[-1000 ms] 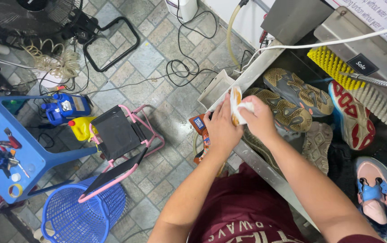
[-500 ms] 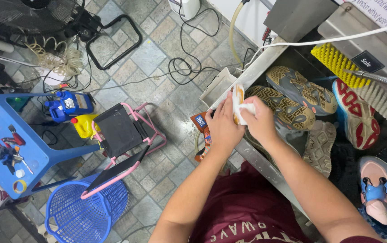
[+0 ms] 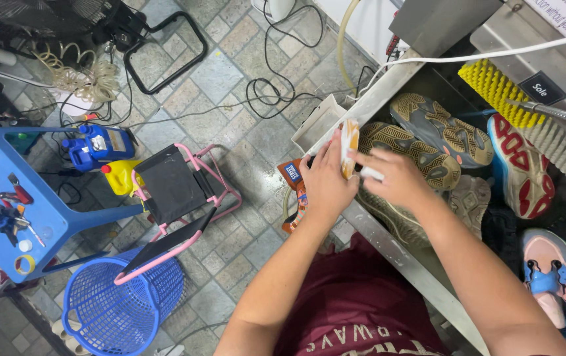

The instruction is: The person cleans a colorful sneaker and a pair of green sandals using a white sponge and a handheld spray bottle. They scrub the upper and sole of the sneaker, then move to the sandals, wiping the straps and soles before spraying them with liquid.

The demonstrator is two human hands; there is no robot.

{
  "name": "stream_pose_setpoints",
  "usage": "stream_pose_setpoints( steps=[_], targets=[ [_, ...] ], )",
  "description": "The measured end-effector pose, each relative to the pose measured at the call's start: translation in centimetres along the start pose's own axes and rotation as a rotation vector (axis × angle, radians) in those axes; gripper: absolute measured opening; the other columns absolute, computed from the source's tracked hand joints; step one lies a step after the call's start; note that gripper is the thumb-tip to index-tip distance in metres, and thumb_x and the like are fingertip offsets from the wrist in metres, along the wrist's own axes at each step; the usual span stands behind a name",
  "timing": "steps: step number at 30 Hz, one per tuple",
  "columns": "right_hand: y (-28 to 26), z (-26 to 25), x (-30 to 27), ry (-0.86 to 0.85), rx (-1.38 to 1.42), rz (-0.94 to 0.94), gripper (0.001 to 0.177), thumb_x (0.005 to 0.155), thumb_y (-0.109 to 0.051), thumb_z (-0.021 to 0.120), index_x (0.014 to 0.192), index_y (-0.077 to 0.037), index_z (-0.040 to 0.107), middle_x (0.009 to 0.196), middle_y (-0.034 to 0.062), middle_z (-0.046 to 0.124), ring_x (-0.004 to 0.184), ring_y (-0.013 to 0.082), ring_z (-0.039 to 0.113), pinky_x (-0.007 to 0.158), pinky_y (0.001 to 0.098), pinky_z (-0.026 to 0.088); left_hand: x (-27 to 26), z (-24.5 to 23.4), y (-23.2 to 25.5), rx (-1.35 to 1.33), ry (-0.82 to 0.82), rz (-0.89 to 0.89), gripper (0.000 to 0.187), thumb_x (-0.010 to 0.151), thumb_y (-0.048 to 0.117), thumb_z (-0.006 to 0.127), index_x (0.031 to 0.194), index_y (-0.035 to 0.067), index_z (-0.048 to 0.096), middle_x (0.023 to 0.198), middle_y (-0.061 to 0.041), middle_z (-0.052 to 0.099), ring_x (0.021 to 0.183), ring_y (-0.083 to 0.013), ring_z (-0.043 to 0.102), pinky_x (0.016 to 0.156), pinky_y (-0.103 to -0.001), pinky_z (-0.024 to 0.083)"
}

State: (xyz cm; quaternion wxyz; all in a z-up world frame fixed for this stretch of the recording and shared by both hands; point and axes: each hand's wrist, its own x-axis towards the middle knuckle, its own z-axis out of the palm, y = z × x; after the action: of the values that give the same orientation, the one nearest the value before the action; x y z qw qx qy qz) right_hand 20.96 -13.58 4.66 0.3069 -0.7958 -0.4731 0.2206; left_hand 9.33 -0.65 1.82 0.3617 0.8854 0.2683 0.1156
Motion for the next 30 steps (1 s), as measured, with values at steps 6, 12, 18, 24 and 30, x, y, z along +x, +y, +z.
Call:
stream_pose_setpoints(
  steps=[6, 12, 18, 24, 30],
  targets=[
    [1.9, 0.7, 0.1, 0.067, -0.022, -0.052, 0.061, 0.08, -0.013, 0.072, 0.138, -0.031, 0.065, 0.092, 0.0077, 0.062, 0.077, 0.0253, 0.064, 0.07, 0.0376, 0.053, -0.1, 0.0, -0.1, 0.018, -0.024, -0.006, 0.104, 0.067, 0.022, 0.08, 0.158, 0.005, 0.03, 0.144, -0.016, 0.058, 0.137, -0.0283, 0.052, 0.112, -0.059, 0.027],
    [5.0, 0.7, 2.9, 0.27, 0.172, 0.171, 0.056, 0.088, -0.008, 0.07, 0.142, -0.019, 0.062, 0.102, 0.0102, 0.065, 0.08, 0.0219, 0.063, 0.073, 0.0353, 0.053, -0.1, -0.2, 0.3, 0.042, -0.024, 0.016, 0.106, 0.066, 0.021, 0.08, 0.158, 0.005, 0.029, 0.143, -0.016, 0.059, 0.137, -0.0283, 0.052, 0.113, -0.059, 0.028],
    [4.9, 4.2, 3.3, 0.32, 0.997, 0.292, 0.03, 0.093, -0.008, 0.061, 0.122, -0.011, 0.055, 0.099, 0.0037, 0.065, 0.072, 0.0104, 0.062, 0.051, 0.0266, 0.051, 0.0, -0.1, 0.5, 0.058, -0.051, -0.005, 0.105, 0.066, 0.021, 0.08, 0.157, 0.004, 0.029, 0.141, -0.017, 0.059, 0.137, -0.0289, 0.051, 0.112, -0.059, 0.028],
    [6.3, 5.2, 6.1, 0.456, 0.898, 0.302, 0.017, 0.099, -0.009, 0.064, 0.115, -0.006, 0.059, 0.101, 0.0038, 0.066, 0.086, 0.0088, 0.064, 0.068, 0.0253, 0.054, 0.4, -1.0, 1.6, 0.066, -0.096, 0.036, 0.102, 0.071, 0.017, 0.078, 0.159, 0.004, 0.03, 0.139, -0.017, 0.06, 0.139, -0.0274, 0.053, 0.116, -0.055, 0.031],
    [8.2, 1.8, 7.8, 0.555, 1.17, 0.383, 0.01, 0.1, -0.009, 0.064, 0.107, -0.002, 0.062, 0.098, 0.0047, 0.068, 0.089, 0.0115, 0.064, 0.081, 0.0274, 0.051, -0.9, -3.8, 2.7, 0.14, 0.098, 0.443, 0.082, 0.076, 0.003, 0.07, 0.154, 0.006, 0.044, 0.148, -0.008, 0.061, 0.14, -0.0226, 0.054, 0.12, -0.052, 0.033]
  ],
)
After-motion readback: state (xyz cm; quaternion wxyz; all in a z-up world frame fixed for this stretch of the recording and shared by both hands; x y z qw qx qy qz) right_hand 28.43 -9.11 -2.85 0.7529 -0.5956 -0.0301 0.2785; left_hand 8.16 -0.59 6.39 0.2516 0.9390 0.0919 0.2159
